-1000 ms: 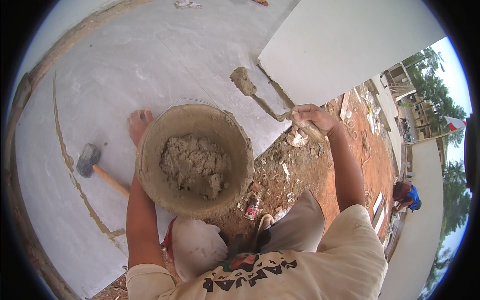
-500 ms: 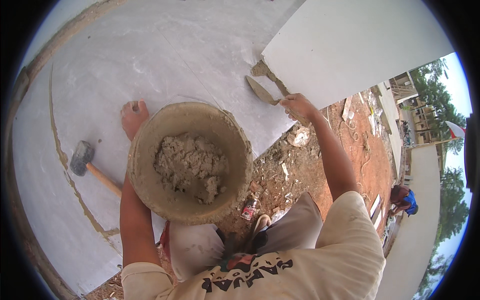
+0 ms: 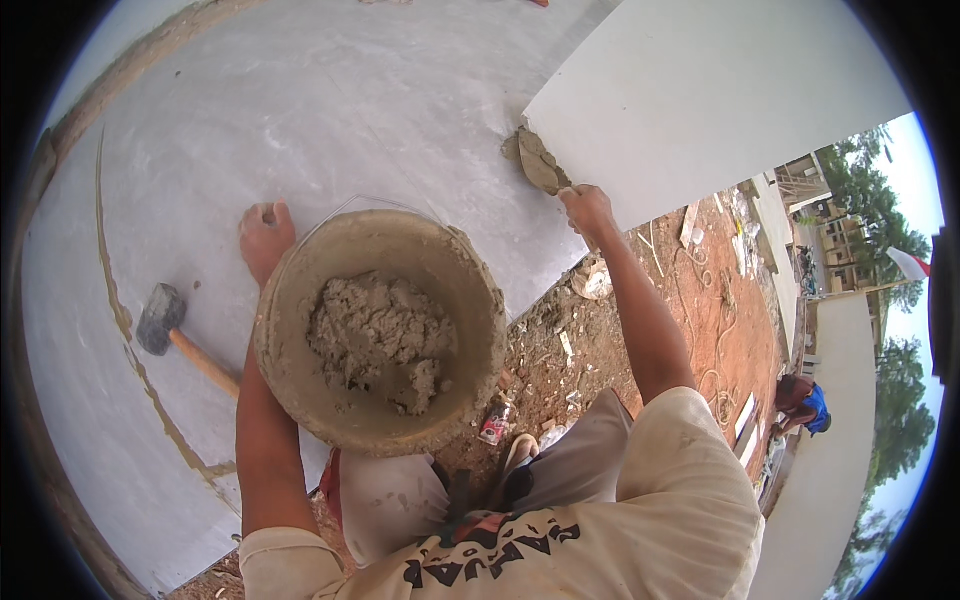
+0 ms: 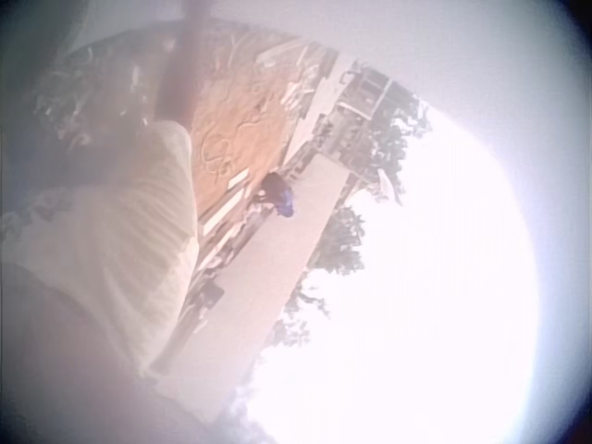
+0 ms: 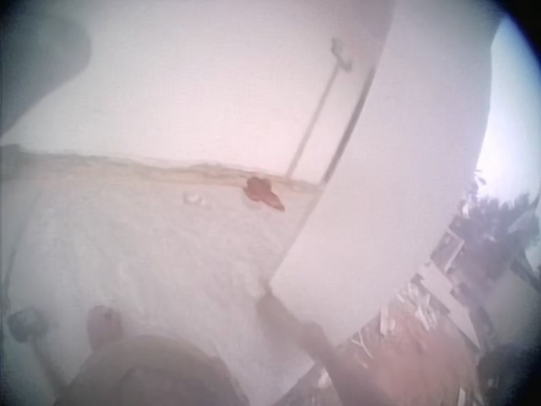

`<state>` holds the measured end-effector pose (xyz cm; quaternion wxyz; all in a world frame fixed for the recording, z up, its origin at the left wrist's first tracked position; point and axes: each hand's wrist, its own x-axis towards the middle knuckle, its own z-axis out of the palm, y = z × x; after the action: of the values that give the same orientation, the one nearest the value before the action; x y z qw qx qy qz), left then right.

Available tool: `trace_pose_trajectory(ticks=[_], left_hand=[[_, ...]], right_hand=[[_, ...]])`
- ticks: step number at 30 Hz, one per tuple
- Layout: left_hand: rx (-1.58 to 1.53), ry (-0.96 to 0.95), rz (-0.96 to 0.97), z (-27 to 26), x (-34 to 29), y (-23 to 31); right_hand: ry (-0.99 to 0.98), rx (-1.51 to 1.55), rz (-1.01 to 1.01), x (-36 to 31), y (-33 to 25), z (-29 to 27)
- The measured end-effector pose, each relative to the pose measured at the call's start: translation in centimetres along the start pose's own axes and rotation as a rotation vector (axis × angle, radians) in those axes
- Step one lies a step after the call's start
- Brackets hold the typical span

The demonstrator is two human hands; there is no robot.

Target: The person scoops cement from a bucket using a trowel and applies it to the floor joints between tiles. They repeatedly smooth the cement into the gaps to fill them.

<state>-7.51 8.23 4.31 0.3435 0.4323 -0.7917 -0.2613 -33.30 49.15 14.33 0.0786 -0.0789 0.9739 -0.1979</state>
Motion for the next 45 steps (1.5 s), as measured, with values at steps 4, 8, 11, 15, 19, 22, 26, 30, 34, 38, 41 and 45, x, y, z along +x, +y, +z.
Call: trace_pose_trajectory(ticks=[4,8,11,15,19,22,26,30,34,38,41,45], left_hand=[[0.006,0.009,-0.020,0.1,-0.1,0.2],[-0.032,0.019,-0.012,0.3,-0.1,0.4],[-0.011,0.004,-0.042,-0.3,0.1,0.3],[0.002,-0.016,-0.083,-0.5,0.0,0.9],[-0.018,-0.010,-0.058,0.0,-0.1,1.1],[-0.023,-0.018,-0.048,0.0,-0.1,0.4],[-0.029,-0.025,-0.055,-0.6,0.3,1.5],[-0.009,-0.025,-0.065,-0.5,0.1,0.9],[-0.006,-0.018,-0.044,0.1,0.0,0.8],[0.005,-0.007,-0.015,0.2,0.1,0.7],[0.001,0.020,0.006,0.2,0.2,0.3],[0.003,0.000,-0.034,0.2,0.1,0.7]], right_hand=[[0.212,-0.195,-0.110,-1.8,0.9,1.0],[0.216,-0.255,-0.333,-3.3,-0.3,-1.2],[-0.296,0.022,-0.164,-5.5,-5.2,-4.7],[-0.641,0.390,-0.154,-4.9,-5.5,-5.9],[-0.679,0.654,0.068,0.6,-2.8,-4.7],[-0.494,0.532,0.184,2.7,-1.6,-4.2],[-0.410,0.402,0.057,2.6,-1.2,-4.8],[-0.301,0.370,-0.019,0.8,-1.3,-3.5],[-0.104,0.245,-0.002,0.1,-0.9,0.5],[0.004,-0.144,-0.128,-1.0,-1.7,2.0],[-0.017,-0.301,-0.050,-0.7,-2.5,3.7],[-0.080,-0.284,0.013,-0.3,-3.0,4.8]])
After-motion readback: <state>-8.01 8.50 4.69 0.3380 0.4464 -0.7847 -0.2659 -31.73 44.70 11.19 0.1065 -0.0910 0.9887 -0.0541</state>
